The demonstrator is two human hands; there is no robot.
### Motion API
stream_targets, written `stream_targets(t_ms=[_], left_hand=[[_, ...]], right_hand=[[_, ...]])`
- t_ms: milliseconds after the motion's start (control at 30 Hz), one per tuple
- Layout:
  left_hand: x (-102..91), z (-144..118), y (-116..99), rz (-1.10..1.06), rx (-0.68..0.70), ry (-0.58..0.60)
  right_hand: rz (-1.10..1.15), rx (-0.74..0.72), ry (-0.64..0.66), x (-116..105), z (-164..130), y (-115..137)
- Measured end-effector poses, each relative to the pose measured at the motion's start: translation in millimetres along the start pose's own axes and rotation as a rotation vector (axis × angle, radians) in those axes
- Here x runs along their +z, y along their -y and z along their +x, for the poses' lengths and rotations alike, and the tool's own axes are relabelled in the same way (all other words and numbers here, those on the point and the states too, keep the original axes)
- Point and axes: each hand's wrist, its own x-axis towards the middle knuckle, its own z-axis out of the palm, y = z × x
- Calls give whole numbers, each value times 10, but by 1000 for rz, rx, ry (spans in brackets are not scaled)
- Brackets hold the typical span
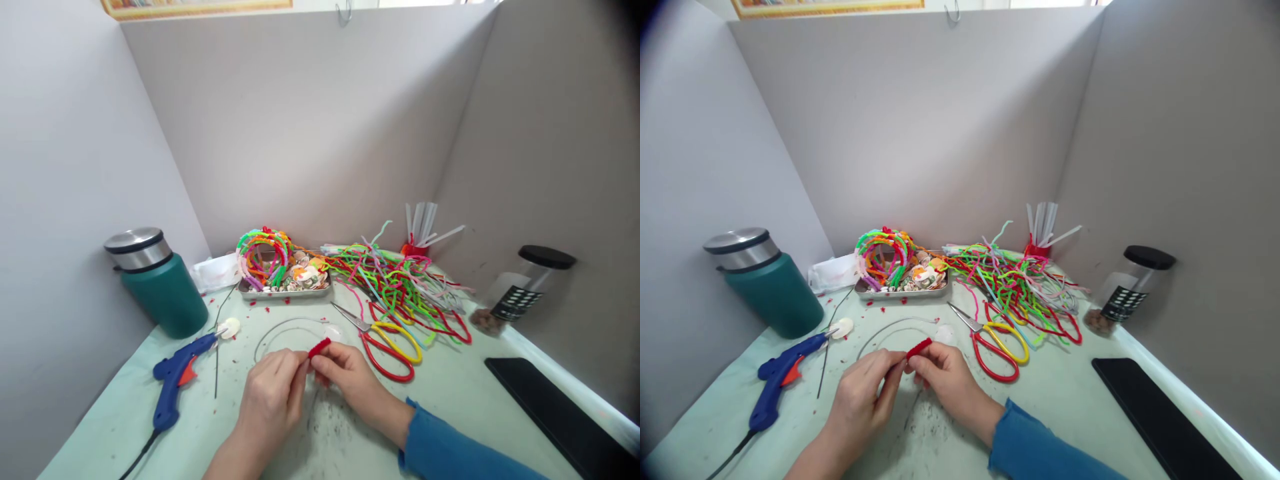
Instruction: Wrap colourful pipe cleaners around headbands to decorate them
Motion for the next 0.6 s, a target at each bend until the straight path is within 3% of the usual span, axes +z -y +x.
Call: stream_targets(t_ms=[167,467,600], left_hand=[[15,30,-24,-83,-5,39],[46,18,-43,-183,-239,91],[59,27,-25,-159,-243,55]], right_hand=[[157,55,-25,2,12,-17],[290,108,-21,-20,19,-40],[291,112,-30,-35,30,-54]])
